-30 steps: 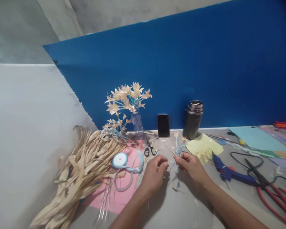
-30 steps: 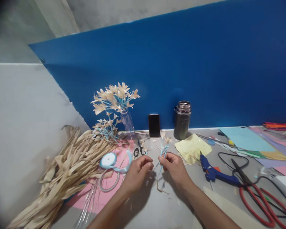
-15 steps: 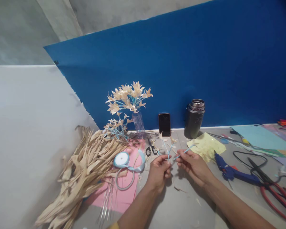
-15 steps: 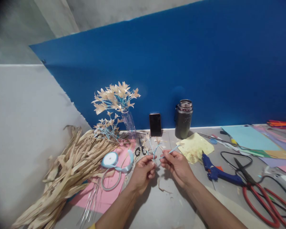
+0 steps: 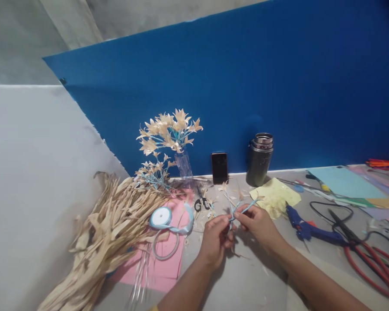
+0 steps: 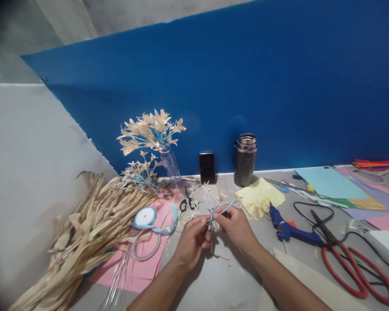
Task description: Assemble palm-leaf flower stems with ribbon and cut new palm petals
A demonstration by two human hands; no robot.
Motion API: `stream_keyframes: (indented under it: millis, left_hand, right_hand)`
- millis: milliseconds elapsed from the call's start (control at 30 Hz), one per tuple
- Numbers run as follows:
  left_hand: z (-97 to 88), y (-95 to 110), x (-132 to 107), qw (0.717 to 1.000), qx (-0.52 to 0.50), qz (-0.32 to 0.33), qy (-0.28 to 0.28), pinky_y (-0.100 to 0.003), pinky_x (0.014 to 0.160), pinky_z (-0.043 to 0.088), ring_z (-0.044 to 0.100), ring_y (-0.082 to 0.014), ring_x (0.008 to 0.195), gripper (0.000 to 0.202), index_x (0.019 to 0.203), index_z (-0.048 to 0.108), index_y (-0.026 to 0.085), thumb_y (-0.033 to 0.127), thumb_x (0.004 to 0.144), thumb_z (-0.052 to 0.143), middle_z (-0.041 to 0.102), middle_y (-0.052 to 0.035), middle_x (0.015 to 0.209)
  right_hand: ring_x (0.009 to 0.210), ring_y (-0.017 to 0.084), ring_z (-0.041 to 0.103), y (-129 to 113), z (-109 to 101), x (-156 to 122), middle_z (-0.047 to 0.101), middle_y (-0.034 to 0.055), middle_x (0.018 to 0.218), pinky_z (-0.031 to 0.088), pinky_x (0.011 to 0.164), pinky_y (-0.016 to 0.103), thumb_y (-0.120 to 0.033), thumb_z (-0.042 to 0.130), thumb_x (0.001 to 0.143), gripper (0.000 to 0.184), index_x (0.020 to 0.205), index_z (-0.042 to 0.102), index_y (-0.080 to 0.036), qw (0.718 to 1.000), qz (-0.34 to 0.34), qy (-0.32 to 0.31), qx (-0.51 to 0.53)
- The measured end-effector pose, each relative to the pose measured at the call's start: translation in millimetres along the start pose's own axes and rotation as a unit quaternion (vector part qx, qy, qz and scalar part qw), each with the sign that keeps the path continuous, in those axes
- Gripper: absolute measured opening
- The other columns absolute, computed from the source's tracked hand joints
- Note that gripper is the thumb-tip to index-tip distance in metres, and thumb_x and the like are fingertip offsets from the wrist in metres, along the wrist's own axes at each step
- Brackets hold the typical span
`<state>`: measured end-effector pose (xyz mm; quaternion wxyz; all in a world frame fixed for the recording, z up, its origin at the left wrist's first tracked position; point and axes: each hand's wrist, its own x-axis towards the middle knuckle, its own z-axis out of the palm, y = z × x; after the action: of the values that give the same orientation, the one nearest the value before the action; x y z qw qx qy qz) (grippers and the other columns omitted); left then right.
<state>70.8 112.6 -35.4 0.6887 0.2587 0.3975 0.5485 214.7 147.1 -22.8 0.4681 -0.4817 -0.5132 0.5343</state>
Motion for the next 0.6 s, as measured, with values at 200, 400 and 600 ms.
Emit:
stream_keyframes:
  millis: [200, 400, 600]
  left_hand:
    - [-1.0, -2.5, 0.1, 0.998, 0.049, 0.026, 0.005, -0.021, 0.047, 0.040, 0.056, -0.0098, 0.051, 0.038, 0.089, 0.072, 0.008, 0.037, 0.067, 0.081, 0.066, -0.0061, 0.070]
    - [0.5, -2.7, -0.2, 0.994, 0.092, 0.049, 0.014, -0.024, 0.053, 0.045, 0.060, -0.0126, 0.056, 0.030, 0.087, 0.075, 0.008, 0.031, 0.067, 0.080, 0.069, -0.0085, 0.071]
    - [1.9, -1.4, 0.8, 0.993, 0.093, 0.061, 0.038, -0.025, 0.059, 0.048, 0.061, -0.0132, 0.059, 0.025, 0.083, 0.076, 0.008, 0.025, 0.064, 0.080, 0.070, -0.0086, 0.070]
  right_hand:
    - [0.048, 0.013, 0.051, -3.0, 0.1, -1.7, 0.061, -0.0032, 0.057, 0.038, 0.049, 0.025, -0.033, 0.070, 0.072, 0.016, 0.075, 0.066, -0.018, 0.999, -0.015, -0.016, -0.033]
    - [0.056, 0.014, 0.054, -6.6, 5.6, -7.2, 0.059, -0.0037, 0.060, 0.039, 0.053, 0.025, -0.027, 0.068, 0.072, 0.011, 0.075, 0.059, -0.019, 0.997, -0.044, -0.017, -0.057]
    - [0.058, 0.015, 0.056, -3.5, 7.8, -8.3, 0.061, -0.0021, 0.063, 0.042, 0.055, 0.026, -0.028, 0.064, 0.076, 0.010, 0.078, 0.063, -0.018, 0.996, -0.050, -0.026, -0.073]
